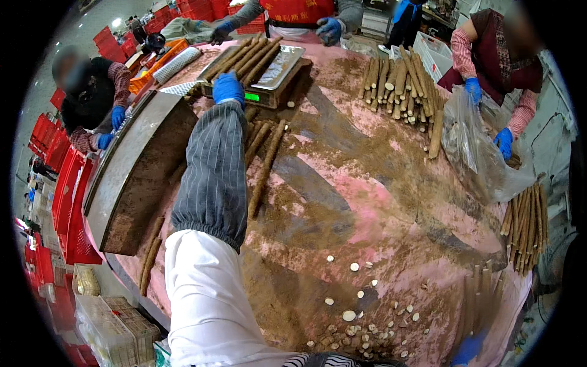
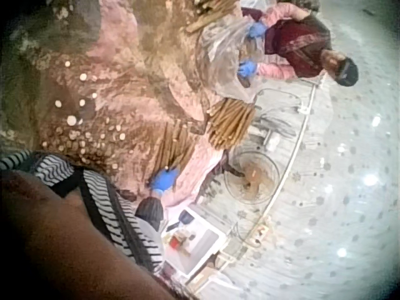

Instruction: The person cuts long, brown root vegetables into small, round slices using a knife. The person gathers the sliced pieces and places them into a blue plastic scoop, then transfers the contents into a white crate.

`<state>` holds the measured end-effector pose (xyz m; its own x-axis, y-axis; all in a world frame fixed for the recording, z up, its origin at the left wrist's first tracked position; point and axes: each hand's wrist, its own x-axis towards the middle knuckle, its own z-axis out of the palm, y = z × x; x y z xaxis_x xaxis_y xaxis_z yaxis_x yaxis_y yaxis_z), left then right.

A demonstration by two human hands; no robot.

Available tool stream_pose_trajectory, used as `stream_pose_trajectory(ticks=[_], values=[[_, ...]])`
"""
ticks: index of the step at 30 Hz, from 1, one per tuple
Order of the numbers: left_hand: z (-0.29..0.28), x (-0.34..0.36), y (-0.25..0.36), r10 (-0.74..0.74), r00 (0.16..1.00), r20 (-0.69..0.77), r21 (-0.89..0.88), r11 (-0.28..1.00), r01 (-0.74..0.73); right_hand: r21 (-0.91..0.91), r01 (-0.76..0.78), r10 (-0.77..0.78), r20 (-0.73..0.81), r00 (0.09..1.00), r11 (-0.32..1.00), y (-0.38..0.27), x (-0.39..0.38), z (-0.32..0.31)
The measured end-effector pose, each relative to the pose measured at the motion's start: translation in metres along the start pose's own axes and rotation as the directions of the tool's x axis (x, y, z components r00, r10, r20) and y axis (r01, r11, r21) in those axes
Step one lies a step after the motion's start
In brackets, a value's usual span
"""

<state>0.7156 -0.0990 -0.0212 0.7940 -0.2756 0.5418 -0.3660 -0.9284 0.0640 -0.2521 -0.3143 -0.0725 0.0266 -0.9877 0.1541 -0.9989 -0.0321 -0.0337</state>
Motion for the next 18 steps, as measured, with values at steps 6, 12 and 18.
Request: stream_pose_trajectory(ticks=[6,12,18], values=[[0.025,-0.011,-0.023,-0.228,0.973,0.045,-0.283,0.931,0.231,-0.074,0.178,-0.167,0.133,0.977,0.981,-0.028,0.015,-0.025],[0.012,-0.014,0.009,-0.463,0.792,0.396,-0.498,0.616,0.610,-0.267,0.074,-0.068,0.033,0.997,0.961,0.080,0.016,0.047],[0.029,-0.030,0.014,-0.370,0.611,0.700,-0.697,-0.164,0.698,-0.146,0.041,-0.013,0.190,0.982,0.988,-0.017,-0.003,-0.028]])
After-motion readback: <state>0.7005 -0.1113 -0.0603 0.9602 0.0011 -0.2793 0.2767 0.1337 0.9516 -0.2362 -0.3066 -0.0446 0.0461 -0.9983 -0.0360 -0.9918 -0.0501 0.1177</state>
